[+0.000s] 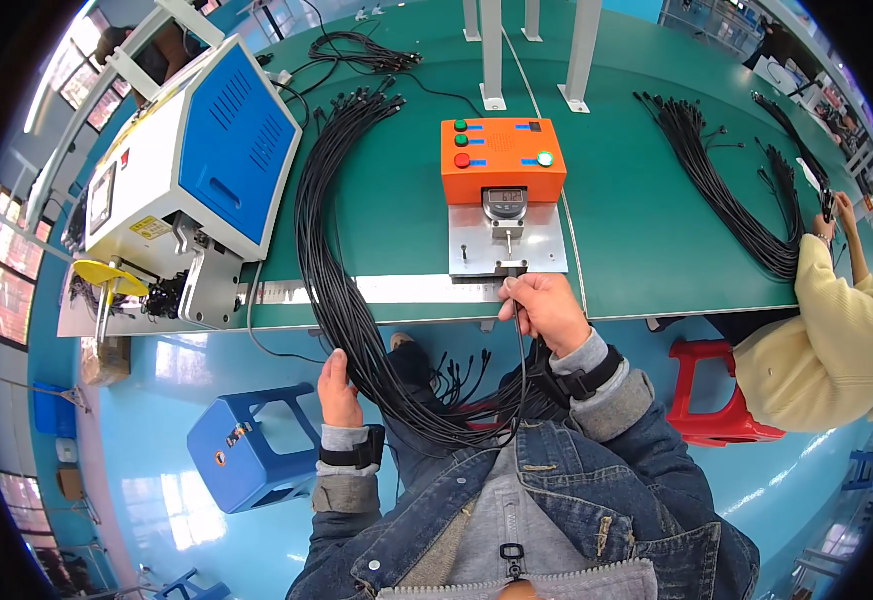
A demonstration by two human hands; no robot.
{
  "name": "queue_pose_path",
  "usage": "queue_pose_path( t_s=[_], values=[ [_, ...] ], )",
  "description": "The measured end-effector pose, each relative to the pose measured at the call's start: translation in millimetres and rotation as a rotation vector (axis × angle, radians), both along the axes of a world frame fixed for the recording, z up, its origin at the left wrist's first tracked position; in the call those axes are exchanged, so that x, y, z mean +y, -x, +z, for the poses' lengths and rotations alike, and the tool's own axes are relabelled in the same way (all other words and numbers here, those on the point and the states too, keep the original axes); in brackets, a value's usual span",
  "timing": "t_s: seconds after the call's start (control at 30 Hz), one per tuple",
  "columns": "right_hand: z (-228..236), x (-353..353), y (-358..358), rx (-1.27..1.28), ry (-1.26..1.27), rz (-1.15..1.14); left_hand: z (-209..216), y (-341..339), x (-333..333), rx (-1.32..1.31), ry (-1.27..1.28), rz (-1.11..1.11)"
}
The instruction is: Bundling and processing electronic cables using a bench-mounted industrial machine.
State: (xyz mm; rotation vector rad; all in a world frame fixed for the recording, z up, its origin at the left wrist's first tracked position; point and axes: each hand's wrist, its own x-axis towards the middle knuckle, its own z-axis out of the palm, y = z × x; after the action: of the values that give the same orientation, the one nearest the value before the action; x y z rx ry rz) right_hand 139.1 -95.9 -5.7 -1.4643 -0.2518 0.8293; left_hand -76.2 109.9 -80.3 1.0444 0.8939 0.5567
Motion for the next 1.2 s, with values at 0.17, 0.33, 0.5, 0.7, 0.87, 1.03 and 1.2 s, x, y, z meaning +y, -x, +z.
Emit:
queue_pose_path(
  t_s=[0.17, 0.33, 0.5, 0.7, 0.87, 1.03, 1.2],
  values=[
    [1, 0, -3, -0.001, -0.005, 0.001, -9, -10, 1, -0.106, -0.116, -0.094],
    [2, 1, -2, -0.016, -0.004, 0.02, 9, -23, -15, -0.029, -0.297, -0.047],
    [3, -9, 8, -0.091, 0.059, 0.063, 12, -26, -17, 0.042, -0.371, -0.051],
    [14, -43, 25, -0.502, 0.265, 0.295, 5, -24, -18, 0.034, -0.35, -0.104],
    [20, -70, 25, -1.234, 0.739, 0.514, 16, -19, -9, -0.156, 0.238, -0.302],
    [58, -66, 33, -1.418, 0.909, 0.686, 62, -7, -20, -0.461, 0.335, -0.33],
    [88, -15, 34, -0.469, 0.1, 0.575, 115, 15, -39, -0.388, 0.051, -0.422]
  ],
)
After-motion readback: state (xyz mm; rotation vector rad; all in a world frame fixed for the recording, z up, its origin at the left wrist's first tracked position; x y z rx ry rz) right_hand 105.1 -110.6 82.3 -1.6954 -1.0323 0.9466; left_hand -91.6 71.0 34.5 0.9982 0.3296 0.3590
